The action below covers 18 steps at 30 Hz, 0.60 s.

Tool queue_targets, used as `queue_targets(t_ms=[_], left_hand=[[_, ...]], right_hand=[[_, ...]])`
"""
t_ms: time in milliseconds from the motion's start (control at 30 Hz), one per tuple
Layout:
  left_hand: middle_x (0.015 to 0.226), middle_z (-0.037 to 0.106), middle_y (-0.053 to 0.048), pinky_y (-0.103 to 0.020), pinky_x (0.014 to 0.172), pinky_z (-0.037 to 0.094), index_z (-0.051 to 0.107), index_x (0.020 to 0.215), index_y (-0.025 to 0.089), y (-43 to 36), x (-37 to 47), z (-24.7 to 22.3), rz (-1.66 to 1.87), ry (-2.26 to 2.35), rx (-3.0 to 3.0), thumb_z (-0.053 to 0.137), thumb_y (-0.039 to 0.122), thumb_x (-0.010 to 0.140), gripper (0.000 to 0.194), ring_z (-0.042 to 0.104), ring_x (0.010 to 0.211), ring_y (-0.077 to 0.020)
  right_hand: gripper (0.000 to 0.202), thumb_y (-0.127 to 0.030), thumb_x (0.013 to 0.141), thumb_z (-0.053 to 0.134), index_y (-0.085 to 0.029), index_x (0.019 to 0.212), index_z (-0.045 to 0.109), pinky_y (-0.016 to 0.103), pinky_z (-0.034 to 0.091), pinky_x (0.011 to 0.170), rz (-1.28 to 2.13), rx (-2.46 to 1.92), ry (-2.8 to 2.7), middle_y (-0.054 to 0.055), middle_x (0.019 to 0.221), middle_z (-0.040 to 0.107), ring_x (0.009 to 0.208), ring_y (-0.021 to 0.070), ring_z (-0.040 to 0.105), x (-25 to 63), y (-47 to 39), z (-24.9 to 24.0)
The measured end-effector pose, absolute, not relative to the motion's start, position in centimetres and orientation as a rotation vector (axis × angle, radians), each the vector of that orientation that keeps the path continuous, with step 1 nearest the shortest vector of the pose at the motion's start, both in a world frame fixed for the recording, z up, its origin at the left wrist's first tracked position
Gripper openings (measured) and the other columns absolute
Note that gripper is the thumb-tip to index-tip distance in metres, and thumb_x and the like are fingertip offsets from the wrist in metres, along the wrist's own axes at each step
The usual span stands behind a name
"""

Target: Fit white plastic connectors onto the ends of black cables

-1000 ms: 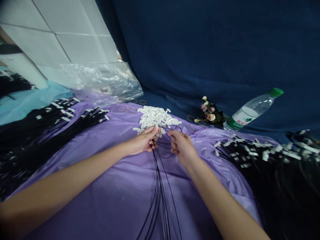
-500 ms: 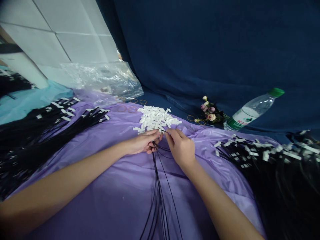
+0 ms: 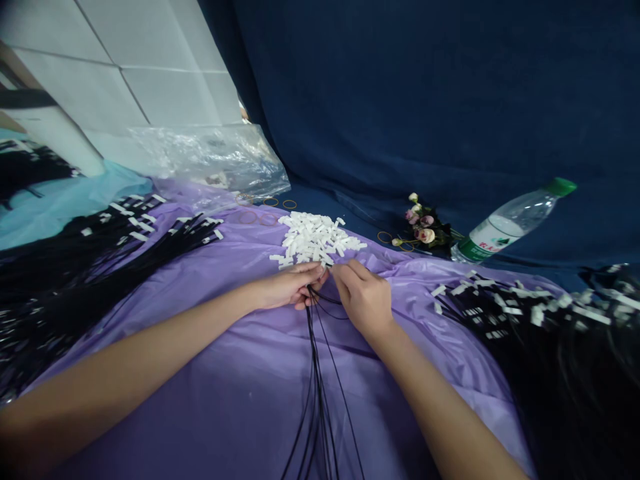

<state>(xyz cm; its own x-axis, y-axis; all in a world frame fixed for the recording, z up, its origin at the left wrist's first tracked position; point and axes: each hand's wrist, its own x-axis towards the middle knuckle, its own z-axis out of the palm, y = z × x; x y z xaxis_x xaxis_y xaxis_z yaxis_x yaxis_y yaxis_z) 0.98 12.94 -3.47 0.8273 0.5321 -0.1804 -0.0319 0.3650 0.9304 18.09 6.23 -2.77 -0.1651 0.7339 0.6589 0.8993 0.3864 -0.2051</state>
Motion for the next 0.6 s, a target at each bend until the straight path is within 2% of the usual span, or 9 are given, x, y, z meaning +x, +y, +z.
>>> queue_targets(t_ms=[133,233,300,467,533,600], left_hand=[[0.070,0.041,0.003,-0.022,0.044,0.026,0.048,0.081,0.020,13.0,1.0,-3.3,0.380,0.547,1.115,0.055,0.054,0.083,0.035,0.039,0.047,-0.0054],[0.068,0.043,0.004,-0.022,0.047,0.029,0.049,0.082,0.020,13.3,1.0,-3.1,0.395,0.628,1.024,0.057,0.054,0.082,0.035,0.042,0.050,-0.0064],[0.068,0.045,0.003,-0.023,0.052,0.033,0.049,0.081,0.019,13.6,0.9,-3.1,0.421,0.667,0.956,0.058,0.051,0.082,0.033,0.045,0.054,-0.0075],[0.064,0.046,0.004,-0.022,0.054,0.033,0.049,0.079,0.019,14.2,0.7,-3.5,0.421,0.649,0.861,0.057,0.046,0.083,0.029,0.040,0.051,-0.0059],[0.061,0.044,0.005,-0.021,0.052,0.032,0.048,0.079,0.019,14.3,0.7,-3.7,0.420,0.619,0.834,0.057,0.046,0.084,0.029,0.038,0.050,-0.0055],[0.062,0.046,0.004,-0.021,0.053,0.033,0.049,0.080,0.019,14.4,0.7,-3.8,0.425,0.626,0.831,0.056,0.046,0.085,0.028,0.040,0.051,-0.0062]], right_hand=[[0.017,-0.025,0.093,0.050,-0.021,0.091,0.066,0.025,0.040,0.059,-0.352,-1.435,-1.944,0.004,0.082,0.066,0.067,0.0141,0.059,18.0,6.4,-2.6],[0.014,-0.024,0.088,0.055,-0.022,0.097,0.066,0.031,0.043,0.071,-0.522,-1.352,-1.945,0.008,0.094,0.066,0.082,0.0195,0.059,18.4,6.3,-2.3],[0.015,-0.021,0.084,0.059,-0.026,0.096,0.067,0.036,0.043,0.079,-0.616,-1.174,-2.054,0.007,0.095,0.067,0.088,0.0212,0.059,18.8,6.1,-2.1],[0.019,-0.019,0.083,0.059,-0.034,0.088,0.068,0.038,0.040,0.086,-0.791,-0.673,-2.412,-0.004,0.087,0.070,0.084,0.0155,0.060,19.3,5.5,-1.4],[0.020,-0.019,0.085,0.058,-0.035,0.089,0.069,0.039,0.041,0.088,-0.806,-0.634,-2.445,-0.005,0.089,0.071,0.087,0.0150,0.061,19.3,5.5,-1.5],[0.021,-0.018,0.086,0.058,-0.035,0.092,0.069,0.038,0.042,0.086,-0.657,-0.694,-2.416,-0.004,0.090,0.072,0.087,0.0145,0.063,19.2,5.6,-1.8]])
